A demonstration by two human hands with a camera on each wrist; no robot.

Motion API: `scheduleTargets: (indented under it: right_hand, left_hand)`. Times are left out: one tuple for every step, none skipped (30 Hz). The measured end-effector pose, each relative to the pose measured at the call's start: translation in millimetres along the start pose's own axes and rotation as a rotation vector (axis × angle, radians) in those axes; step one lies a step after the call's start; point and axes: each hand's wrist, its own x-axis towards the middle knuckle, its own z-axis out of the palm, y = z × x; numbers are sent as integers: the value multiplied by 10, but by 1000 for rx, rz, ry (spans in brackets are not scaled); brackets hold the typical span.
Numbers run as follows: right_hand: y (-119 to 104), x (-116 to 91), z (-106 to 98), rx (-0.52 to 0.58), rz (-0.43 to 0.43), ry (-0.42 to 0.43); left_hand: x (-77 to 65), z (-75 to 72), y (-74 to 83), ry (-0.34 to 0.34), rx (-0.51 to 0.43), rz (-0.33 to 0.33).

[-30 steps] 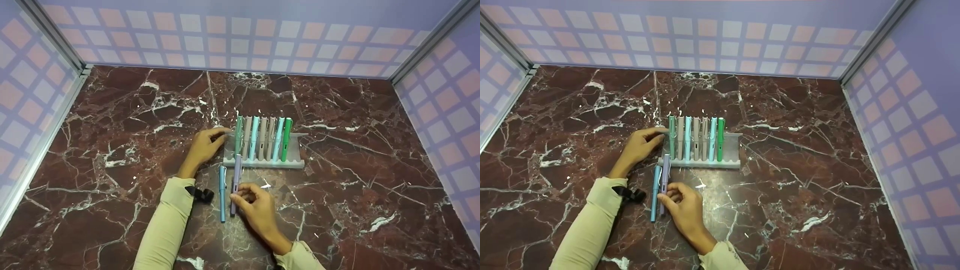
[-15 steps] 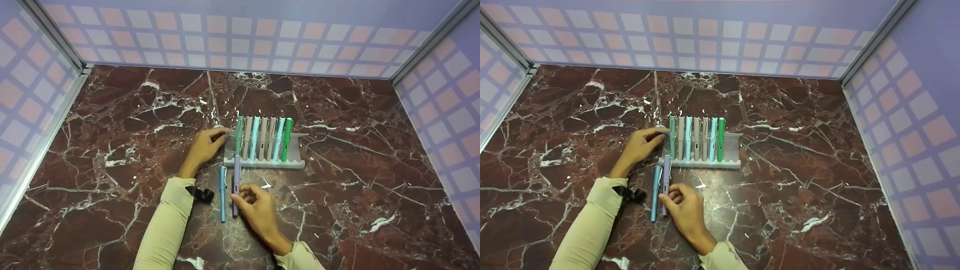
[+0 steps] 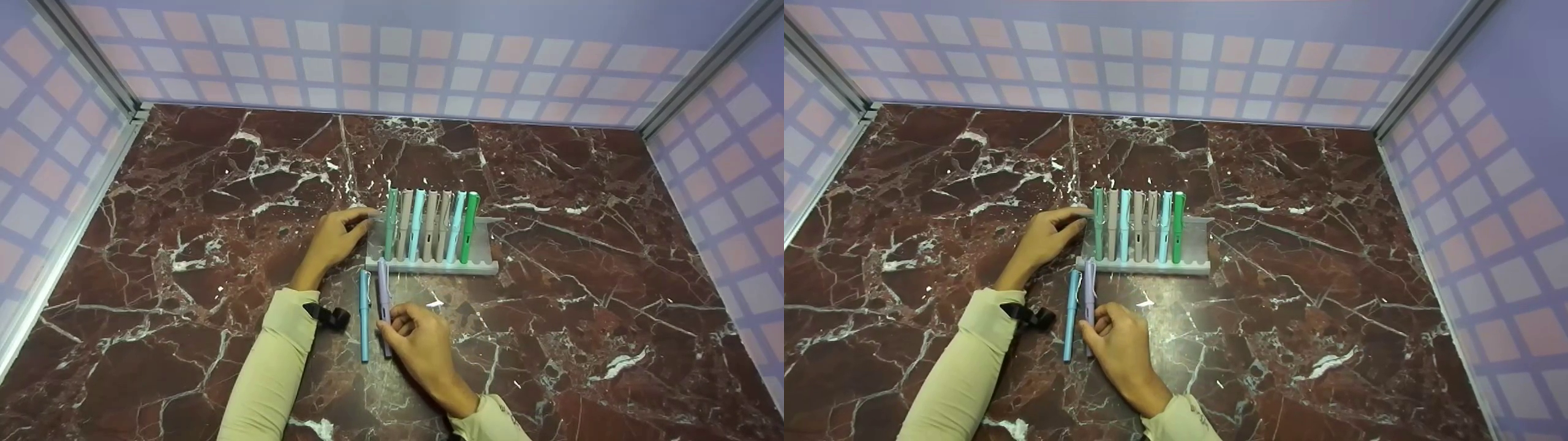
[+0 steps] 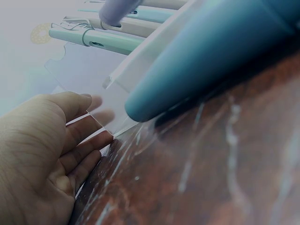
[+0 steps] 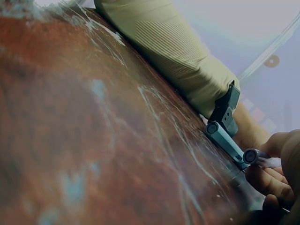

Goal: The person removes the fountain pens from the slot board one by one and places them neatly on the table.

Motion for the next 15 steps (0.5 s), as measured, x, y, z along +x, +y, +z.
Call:
scheduleTargets:
  right_hand:
    - [0, 0, 0, -9, -5, -1]
    - [-1, 0, 0, -18, -9, -4]
    - [-2, -1, -1, -26, -12, -6]
    - [-3, -1, -1, -32, -15, -9]
    - [-3, -2, -1, -36, -15, -12]
    - [-4, -3, -1, -42, -16, -15]
    - [-5, -4, 0, -46, -16, -18]
    - [-7, -4, 1, -47, -14, -22]
    - [-8, -5, 1, -49, -12, -23]
    - [-11, -5, 2, -49, -7, -26]
    - [-13, -5, 2, -48, -1, -28]
    - [-13, -6, 3, -50, 3, -29]
    - [-13, -6, 4, -51, 8, -30]
    - [-18, -6, 3, -50, 13, -30]
    - [-18, -5, 3, -51, 17, -30]
  left_hand:
    - [1, 0, 0, -1, -2, -1]
    - [2, 1, -3, -2, -4, -1]
    - [3, 2, -5, -2, -2, -2]
    - [4, 3, -8, -1, 1, -5]
    - [5, 4, -10, -1, 2, -6]
    - [6, 5, -11, -1, 3, -8]
    - [7, 6, -14, -1, 2, -11]
    - [9, 7, -16, -2, 1, -13]
    - [9, 7, -17, -2, 1, -16]
    - [10, 7, -17, -4, -1, -17]
    - [10, 7, -16, -5, -4, -18]
    - [10, 6, -15, -7, -6, -19]
    - [10, 5, -15, -9, -8, -18]
    - [10, 5, -14, -10, -10, -15]
    - [10, 4, -14, -9, -10, -11]
